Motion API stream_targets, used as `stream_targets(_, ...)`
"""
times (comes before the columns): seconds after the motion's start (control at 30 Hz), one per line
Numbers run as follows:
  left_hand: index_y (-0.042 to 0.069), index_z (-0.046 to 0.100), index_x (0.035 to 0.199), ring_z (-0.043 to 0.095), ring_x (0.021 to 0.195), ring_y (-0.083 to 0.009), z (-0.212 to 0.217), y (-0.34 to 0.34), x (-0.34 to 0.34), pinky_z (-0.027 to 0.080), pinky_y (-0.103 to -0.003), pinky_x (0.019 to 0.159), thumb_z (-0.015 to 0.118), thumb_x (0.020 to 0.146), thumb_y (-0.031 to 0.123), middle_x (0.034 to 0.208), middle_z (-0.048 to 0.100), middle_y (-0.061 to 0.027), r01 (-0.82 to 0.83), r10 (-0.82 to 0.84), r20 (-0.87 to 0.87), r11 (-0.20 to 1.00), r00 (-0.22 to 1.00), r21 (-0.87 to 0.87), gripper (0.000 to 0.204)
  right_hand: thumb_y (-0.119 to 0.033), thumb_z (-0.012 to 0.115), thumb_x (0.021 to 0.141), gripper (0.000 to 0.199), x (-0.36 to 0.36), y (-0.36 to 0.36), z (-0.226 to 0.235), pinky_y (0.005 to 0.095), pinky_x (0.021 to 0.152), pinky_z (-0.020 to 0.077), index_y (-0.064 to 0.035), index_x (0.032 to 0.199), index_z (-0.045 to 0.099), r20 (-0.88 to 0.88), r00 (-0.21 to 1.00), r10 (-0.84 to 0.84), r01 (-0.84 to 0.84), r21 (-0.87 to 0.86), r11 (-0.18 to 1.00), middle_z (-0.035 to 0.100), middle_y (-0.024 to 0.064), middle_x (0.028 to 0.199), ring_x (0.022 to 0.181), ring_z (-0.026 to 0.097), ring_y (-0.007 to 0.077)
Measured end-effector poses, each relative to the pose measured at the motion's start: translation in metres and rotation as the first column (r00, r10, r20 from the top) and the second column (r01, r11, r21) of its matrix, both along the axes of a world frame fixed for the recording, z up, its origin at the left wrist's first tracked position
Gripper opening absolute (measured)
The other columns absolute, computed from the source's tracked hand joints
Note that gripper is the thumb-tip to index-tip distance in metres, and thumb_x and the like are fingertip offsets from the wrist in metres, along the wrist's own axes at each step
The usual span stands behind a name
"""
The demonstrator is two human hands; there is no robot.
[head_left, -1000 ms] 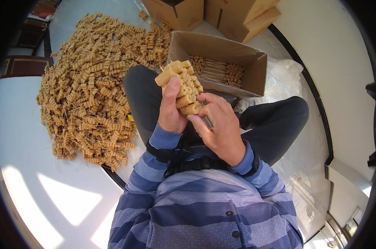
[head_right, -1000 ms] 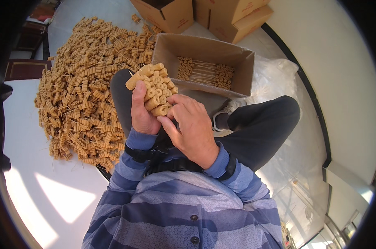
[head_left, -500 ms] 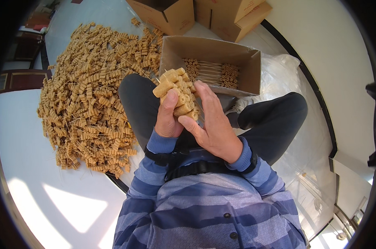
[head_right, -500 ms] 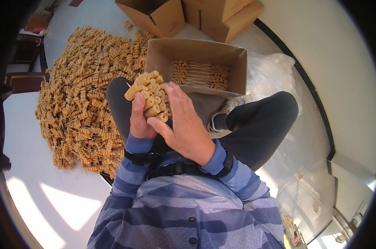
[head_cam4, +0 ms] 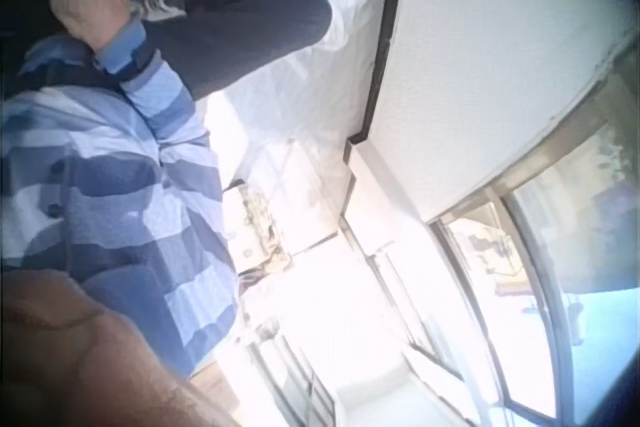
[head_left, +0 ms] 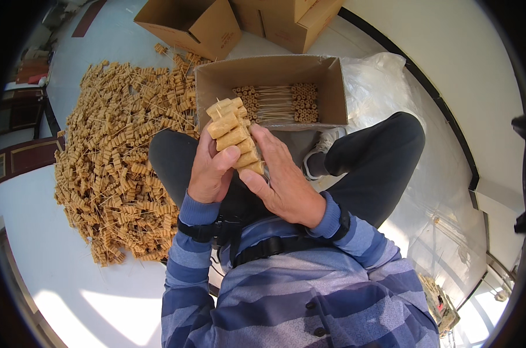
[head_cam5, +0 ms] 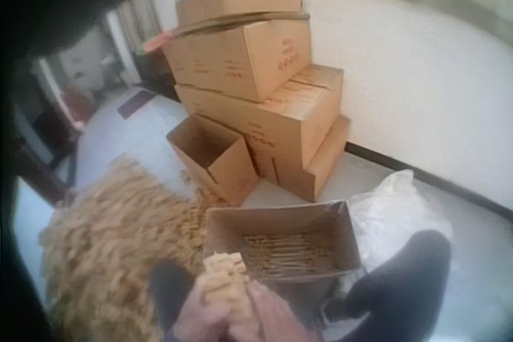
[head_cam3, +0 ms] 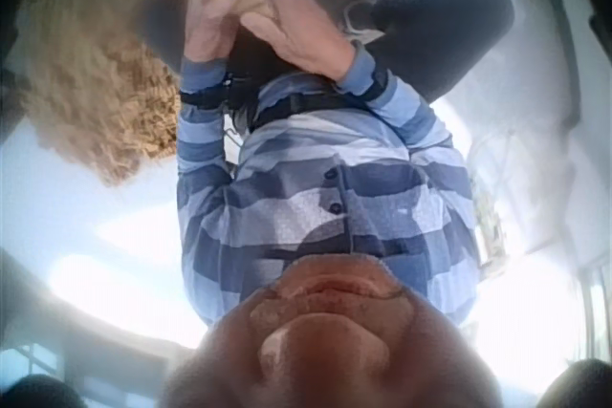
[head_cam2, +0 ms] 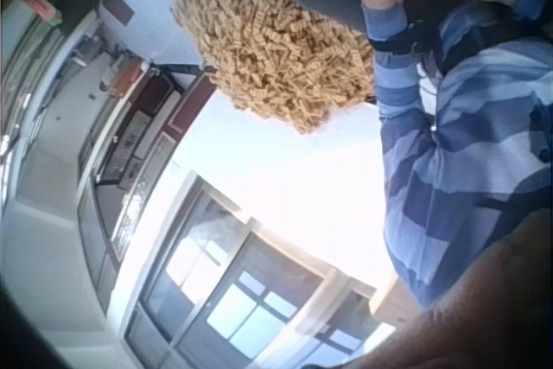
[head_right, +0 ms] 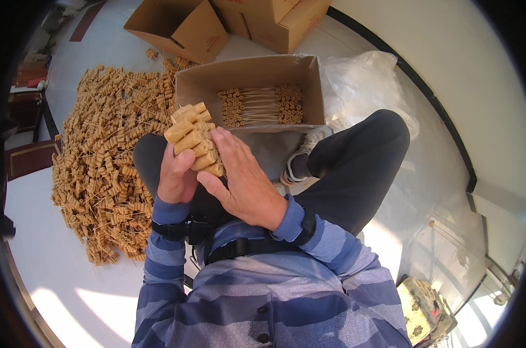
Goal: The person sits on the floor and repeatedly picks up small ring-shaped snacks and wooden skewers, threads the snacks onto the skewers, and places the completed skewers into a cardboard box. The person handles the items by hand and organizes them in the box.
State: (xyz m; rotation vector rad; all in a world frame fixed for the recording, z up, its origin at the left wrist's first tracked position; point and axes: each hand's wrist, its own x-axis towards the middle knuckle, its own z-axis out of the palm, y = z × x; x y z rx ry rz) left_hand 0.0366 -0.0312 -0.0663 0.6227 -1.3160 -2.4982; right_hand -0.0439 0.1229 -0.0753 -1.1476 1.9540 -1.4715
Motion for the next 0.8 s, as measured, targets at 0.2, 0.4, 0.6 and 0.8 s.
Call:
stream_targets(0.2, -0.004, 0.028, 0.149, 0.046, 0.134, -0.0263, 0.016, -0.07, -0.078, 0.039, -0.038, 0.113, 0.08, 0.078, 0.023, 0.144, 0.044, -0.0179, 0.312, -0.252, 0.185, 0.764, 0.95, -0.564, 0.093, -0.033, 0.065, 0.097, 0.06, -0.027, 0.034, -0.012, 0.0439, 0.113, 0.0352, 0.002, 0.142, 0.045, 0.0, 0.997, 0.081, -0.079, 0.22, 0.972, 0.045, 0.0255, 0.146, 0.136, 0.043, 0.0416)
stream_targets(0.4, -0.003, 0.03, 0.15, 0.046, 0.134, -0.0314, -0.066, -0.094, -0.169, 0.037, -0.036, 0.113, 0.083, 0.072, 0.038, 0.144, 0.043, -0.0226, 0.79, -0.348, 0.721, 0.113, 0.599, -0.602, 0.102, -0.027, 0.067, 0.096, 0.044, -0.067, 0.061, -0.017, 0.042, 0.1, 0.0481, -0.0012, 0.13, 0.059, 0.226, 0.937, 0.266, -0.325, 0.283, 0.902, 0.064, 0.0193, 0.124, 0.114, 0.061, 0.037)
stream_targets(0.6, -0.007, 0.036, 0.146, 0.045, 0.135, -0.0369, -0.176, -0.087, -0.204, 0.038, -0.036, 0.113, 0.082, 0.067, 0.041, 0.143, 0.042, -0.0266, 0.944, -0.449, 0.836, 0.058, 0.315, -0.325, 0.104, -0.022, 0.068, 0.095, 0.039, -0.125, 0.065, -0.032, 0.0414, 0.089, 0.0522, -0.0047, 0.129, 0.061, 0.442, 0.881, 0.167, -0.317, 0.292, 0.902, 0.068, 0.017, 0.11, 0.099, 0.066, 0.0358)
stream_targets(0.8, 0.001, 0.031, 0.152, 0.037, 0.14, -0.0408, -0.251, -0.071, -0.217, 0.034, -0.045, 0.116, 0.082, 0.069, 0.039, 0.151, 0.036, -0.0242, 0.924, -0.279, 0.936, -0.251, 0.216, -0.289, 0.105, -0.023, 0.07, 0.092, 0.039, -0.125, 0.05, -0.04, 0.0411, 0.084, 0.053, -0.0018, 0.124, 0.063, 0.331, 0.925, 0.187, -0.304, 0.346, 0.888, 0.069, 0.0171, 0.106, 0.095, 0.066, 0.0353)
